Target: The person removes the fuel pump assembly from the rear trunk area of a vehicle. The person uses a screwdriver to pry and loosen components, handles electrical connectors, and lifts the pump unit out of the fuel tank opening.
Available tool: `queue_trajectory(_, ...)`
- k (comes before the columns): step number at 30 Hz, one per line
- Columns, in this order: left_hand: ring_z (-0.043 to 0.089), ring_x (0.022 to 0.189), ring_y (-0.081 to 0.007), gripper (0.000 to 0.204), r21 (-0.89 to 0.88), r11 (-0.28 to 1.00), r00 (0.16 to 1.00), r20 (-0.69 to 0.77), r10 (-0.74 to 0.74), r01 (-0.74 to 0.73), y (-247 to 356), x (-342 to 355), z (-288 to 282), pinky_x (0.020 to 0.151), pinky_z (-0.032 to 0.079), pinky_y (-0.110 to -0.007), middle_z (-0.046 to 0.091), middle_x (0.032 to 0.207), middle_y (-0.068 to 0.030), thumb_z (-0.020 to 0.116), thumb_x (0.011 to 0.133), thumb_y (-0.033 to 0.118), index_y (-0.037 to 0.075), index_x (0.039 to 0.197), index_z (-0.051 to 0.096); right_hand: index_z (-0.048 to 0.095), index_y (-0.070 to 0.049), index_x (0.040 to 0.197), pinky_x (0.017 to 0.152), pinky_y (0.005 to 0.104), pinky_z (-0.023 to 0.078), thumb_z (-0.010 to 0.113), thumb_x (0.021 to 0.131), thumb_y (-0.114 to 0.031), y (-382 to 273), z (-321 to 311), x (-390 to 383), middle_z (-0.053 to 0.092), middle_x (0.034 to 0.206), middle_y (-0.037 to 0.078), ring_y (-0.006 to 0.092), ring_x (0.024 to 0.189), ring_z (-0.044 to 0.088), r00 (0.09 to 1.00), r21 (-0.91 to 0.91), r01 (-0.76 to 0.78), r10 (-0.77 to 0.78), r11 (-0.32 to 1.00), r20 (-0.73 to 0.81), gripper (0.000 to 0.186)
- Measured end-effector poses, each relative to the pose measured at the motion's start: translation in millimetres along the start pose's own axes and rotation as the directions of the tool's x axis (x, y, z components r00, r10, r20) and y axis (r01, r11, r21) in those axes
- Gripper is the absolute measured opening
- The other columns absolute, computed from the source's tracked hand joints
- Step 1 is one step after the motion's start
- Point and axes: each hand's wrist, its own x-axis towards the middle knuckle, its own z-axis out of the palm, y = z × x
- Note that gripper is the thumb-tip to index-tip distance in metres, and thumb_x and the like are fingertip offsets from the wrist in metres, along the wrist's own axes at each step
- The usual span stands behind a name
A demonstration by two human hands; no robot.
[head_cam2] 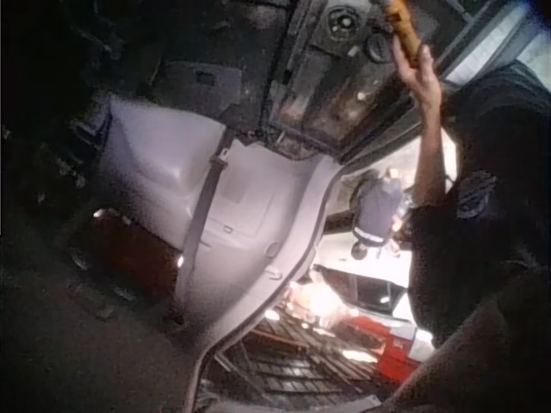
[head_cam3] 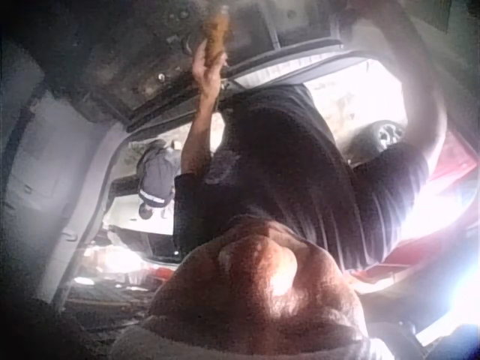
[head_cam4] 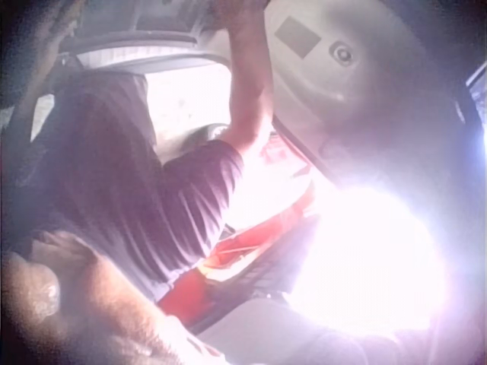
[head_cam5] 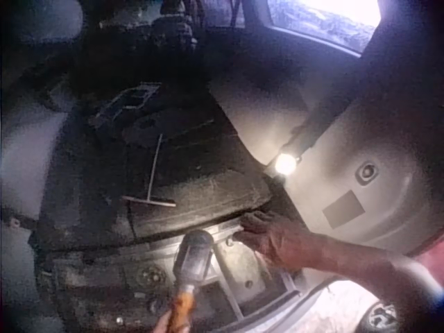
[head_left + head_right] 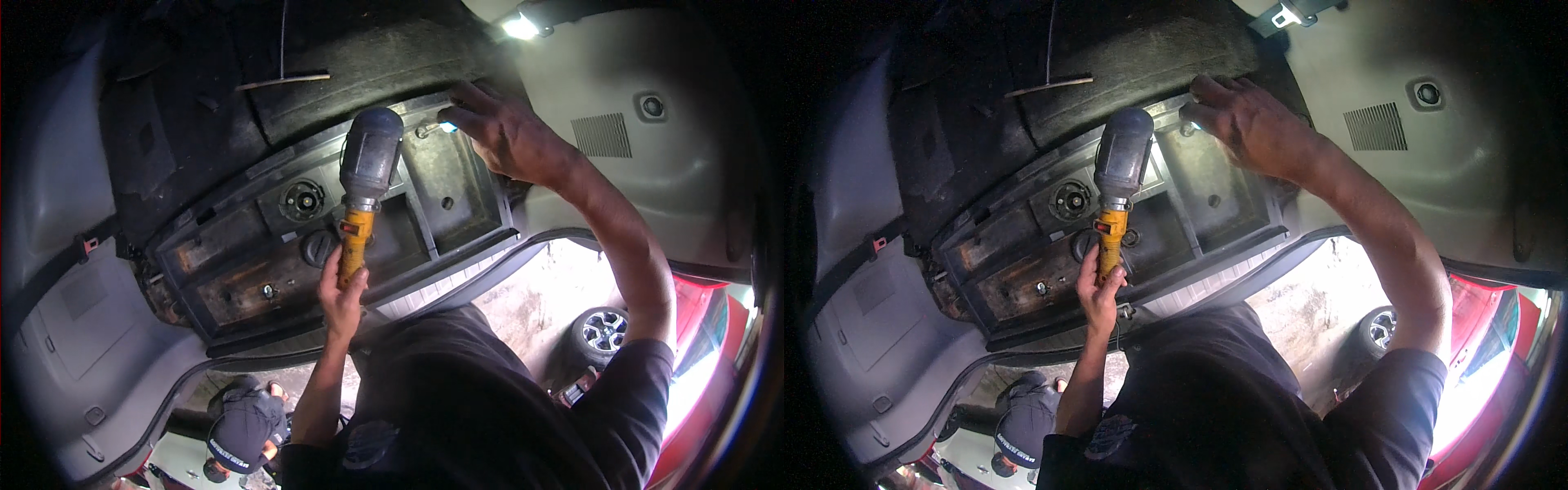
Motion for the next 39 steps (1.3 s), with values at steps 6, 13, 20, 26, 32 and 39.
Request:
queue_trajectory(6, 0.061, 0.081, -0.011, 0.062, 0.0, 1.0, 1.0, -0.015, 0.003, -0.003, -2, -2, 0, 0.07, 0.052, -0.026, 0.066, 0.105, -0.0071, 0.075, 0.093, 0.019, -0.004, 0.144, 0.049, 0.054, -0.016, 0.142, 0.098, 0.0467, 0.056, 0.06, 0.103, -0.028, -14, -10, 7, 0.063, 0.125, 0.02, 0.0336, 0.114, 0.066, 0.937, -0.137, -0.31, 0.326, 0.941, 0.123, 0.041)
queue_trajectory(13, 0.06, 0.081, -0.011, 0.061, -0.029, 0.999, 0.999, -0.045, 0.026, -0.027, 3, -11, -1, 0.07, 0.052, -0.026, 0.066, 0.105, -0.0081, 0.074, 0.093, 0.018, -0.005, 0.144, 0.049, 0.061, -0.009, 0.136, 0.108, 0.0443, 0.052, 0.062, 0.1, -0.017, -7, -4, -11, 0.063, 0.135, 0.012, 0.0303, 0.116, 0.066, 0.999, -0.179, -0.016, 0.023, 0.984, 0.041, 0.036)
queue_trajectory(20, 0.061, 0.081, -0.0115, 0.061, -0.002, 0.998, 0.995, -0.077, 0.07, -0.07, 18, -35, -7, 0.07, 0.052, -0.026, 0.066, 0.107, -0.0093, 0.073, 0.093, 0.015, -0.005, 0.145, 0.048, 0.071, -0.006, 0.118, 0.097, 0.0396, 0.058, 0.067, 0.092, -0.007, -8, -14, -22, 0.062, 0.137, 0.012, 0.0307, 0.115, 0.068, 0.896, -0.291, -0.296, 0.37, 0.91, 0.244, 0.027)
queue_trajectory(26, 0.063, 0.084, -0.0122, 0.06, 0.014, 0.989, 0.976, -0.163, 0.147, -0.146, 14, -66, -23, 0.069, 0.054, -0.026, 0.068, 0.109, -0.011, 0.071, 0.092, 0.011, -0.005, 0.145, 0.048, 0.069, -0.007, 0.119, 0.081, 0.0417, 0.06, 0.069, 0.087, -0.005, -4, -23, -41, 0.067, 0.115, 0.015, 0.0305, 0.093, 0.072, 0.999, -0.323, -0.042, 0.033, 0.945, -0.033, 0.033)
queue_trajectory(32, 0.064, 0.089, -0.0109, 0.061, 0.005, 0.98, 0.939, -0.284, 0.192, -0.199, 9, -114, -84, 0.073, 0.055, -0.026, 0.068, 0.111, -0.0087, 0.071, 0.092, 0.007, -0.002, 0.147, 0.049, 0.069, -0.007, 0.123, 0.073, 0.0394, 0.057, 0.065, 0.096, -0.011, -87, -73, -35, 0.071, 0.103, 0.017, 0.0229, 0.087, 0.071, 0.91, 0.073, -0.415, 0.414, 0.907, 0.031, 0.027)
queue_trajectory(39, 0.062, 0.087, -0.0093, 0.061, -0.033, 0.964, 0.845, -0.49, 0.213, -0.262, -16, -123, -206, 0.07, 0.054, -0.025, 0.068, 0.11, -0.0048, 0.074, 0.091, 0.01, 0.002, 0.147, 0.051, 0.071, -0.001, 0.122, 0.083, 0.0338, 0.057, 0.068, 0.098, -0.012, -217, -57, 28, 0.073, 0.108, 0.014, 0.0199, 0.091, 0.069, 0.907, 0.481, -0.357, 0.42, 0.801, -0.026, 0.026)
